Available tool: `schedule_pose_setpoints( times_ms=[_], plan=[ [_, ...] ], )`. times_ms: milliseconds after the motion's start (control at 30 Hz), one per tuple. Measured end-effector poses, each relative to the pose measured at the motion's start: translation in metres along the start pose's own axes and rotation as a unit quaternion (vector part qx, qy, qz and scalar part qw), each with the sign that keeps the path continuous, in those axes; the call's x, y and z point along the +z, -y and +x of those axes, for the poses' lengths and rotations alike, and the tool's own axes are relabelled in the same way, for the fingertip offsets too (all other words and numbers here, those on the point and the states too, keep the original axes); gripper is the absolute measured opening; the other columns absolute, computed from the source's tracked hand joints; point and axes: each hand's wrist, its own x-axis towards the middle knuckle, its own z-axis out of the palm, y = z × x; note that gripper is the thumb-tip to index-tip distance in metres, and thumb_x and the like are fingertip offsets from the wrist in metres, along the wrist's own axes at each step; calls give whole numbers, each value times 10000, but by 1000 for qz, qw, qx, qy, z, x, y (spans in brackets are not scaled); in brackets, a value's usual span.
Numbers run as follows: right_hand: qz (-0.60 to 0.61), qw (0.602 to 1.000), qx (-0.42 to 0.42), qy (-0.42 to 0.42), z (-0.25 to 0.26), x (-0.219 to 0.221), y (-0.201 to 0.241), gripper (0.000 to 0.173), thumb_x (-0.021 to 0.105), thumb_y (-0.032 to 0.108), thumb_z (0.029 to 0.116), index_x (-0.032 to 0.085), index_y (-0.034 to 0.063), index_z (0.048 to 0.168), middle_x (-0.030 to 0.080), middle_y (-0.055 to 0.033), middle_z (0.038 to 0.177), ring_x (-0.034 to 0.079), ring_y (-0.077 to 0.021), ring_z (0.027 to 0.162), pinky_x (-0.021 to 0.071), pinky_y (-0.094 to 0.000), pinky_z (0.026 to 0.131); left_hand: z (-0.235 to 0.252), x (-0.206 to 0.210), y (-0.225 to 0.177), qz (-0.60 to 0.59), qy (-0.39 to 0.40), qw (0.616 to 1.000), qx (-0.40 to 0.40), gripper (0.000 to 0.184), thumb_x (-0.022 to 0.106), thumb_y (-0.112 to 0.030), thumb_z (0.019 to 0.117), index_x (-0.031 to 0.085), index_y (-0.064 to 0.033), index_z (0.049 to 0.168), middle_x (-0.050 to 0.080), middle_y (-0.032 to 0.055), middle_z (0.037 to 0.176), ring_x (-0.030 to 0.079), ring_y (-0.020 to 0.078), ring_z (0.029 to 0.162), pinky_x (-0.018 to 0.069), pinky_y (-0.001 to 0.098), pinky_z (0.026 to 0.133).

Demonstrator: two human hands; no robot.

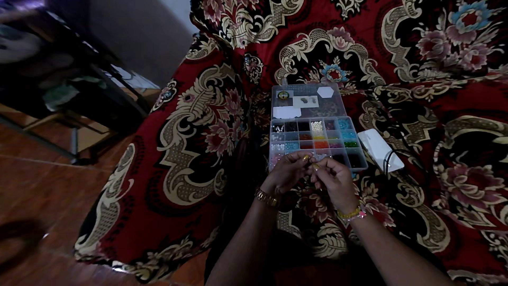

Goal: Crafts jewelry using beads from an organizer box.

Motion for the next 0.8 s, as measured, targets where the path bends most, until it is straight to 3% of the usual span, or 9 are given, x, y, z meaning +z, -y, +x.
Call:
schedule_pose_setpoints(
  times_ms=[433, 800],
  plan=[
    [-2, 1000, 8, 1, 1, 0, -1, 135, 565, 55, 950, 663, 43, 857, 681, 28, 695, 614, -28, 545, 524, -180, 500, 1, -2, 2, -8, 0, 1000, -6, 226, 468, -21, 1034, 682, -85, 1000, 700, -21, 879, 683, 91, 801, 589, 279, 801],
    [-4, 1000, 7, -8, 1, 1, -2, 131, 576, 63, 954, 667, 43, 862, 677, 25, 688, 608, -31, 536, 516, -177, 490, 1, 0, 0, -12, -11, 1000, -11, 230, 444, -28, 1047, 670, -64, 1026, 726, 26, 993, 706, 120, 862, 596, 298, 831]
  ],
)
